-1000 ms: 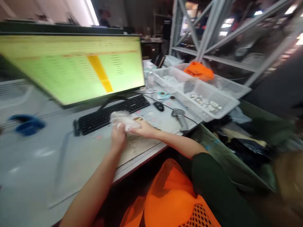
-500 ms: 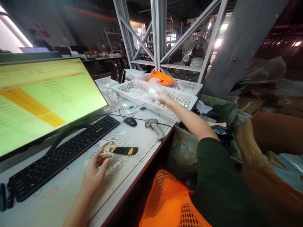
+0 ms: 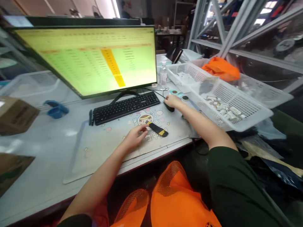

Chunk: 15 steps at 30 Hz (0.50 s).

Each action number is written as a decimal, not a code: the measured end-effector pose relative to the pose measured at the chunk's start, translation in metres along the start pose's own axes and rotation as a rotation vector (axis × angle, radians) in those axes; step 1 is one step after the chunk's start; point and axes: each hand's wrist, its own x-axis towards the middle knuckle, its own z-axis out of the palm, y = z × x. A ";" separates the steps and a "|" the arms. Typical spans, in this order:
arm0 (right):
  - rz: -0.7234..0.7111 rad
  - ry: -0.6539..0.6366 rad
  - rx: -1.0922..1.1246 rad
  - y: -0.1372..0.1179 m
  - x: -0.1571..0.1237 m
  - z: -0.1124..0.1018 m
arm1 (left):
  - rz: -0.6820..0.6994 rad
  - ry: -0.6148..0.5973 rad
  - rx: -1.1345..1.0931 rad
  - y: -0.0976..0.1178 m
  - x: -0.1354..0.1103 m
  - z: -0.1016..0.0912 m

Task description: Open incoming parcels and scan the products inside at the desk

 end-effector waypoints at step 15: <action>-0.053 0.339 -0.293 0.022 -0.025 0.095 | 0.131 -0.114 0.196 0.009 0.000 -0.009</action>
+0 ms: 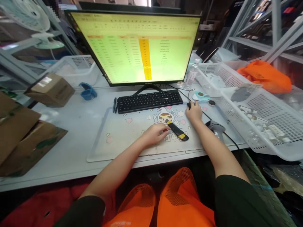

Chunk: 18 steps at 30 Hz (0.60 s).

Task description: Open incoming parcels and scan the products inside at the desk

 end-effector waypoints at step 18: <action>0.051 0.082 -0.002 0.004 -0.004 0.012 | -0.049 -0.069 0.054 0.001 0.000 0.002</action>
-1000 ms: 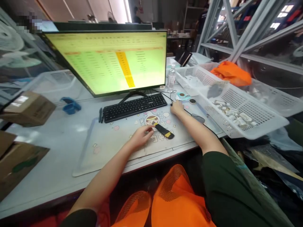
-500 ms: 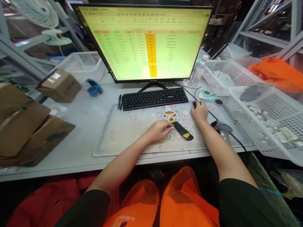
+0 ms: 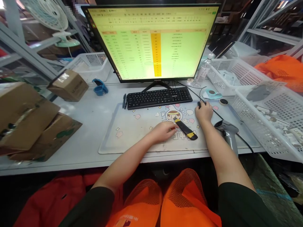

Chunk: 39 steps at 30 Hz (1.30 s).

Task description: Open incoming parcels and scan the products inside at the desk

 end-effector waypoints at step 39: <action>0.011 0.093 0.071 0.005 -0.001 0.004 | -0.124 0.330 0.225 -0.020 0.015 -0.041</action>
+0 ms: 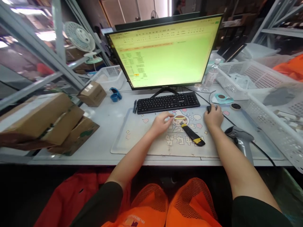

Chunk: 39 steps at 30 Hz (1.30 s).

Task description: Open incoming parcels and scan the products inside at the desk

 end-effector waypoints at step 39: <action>-0.082 -0.009 0.068 0.014 0.009 0.020 | -0.509 0.039 0.456 -0.117 0.002 -0.022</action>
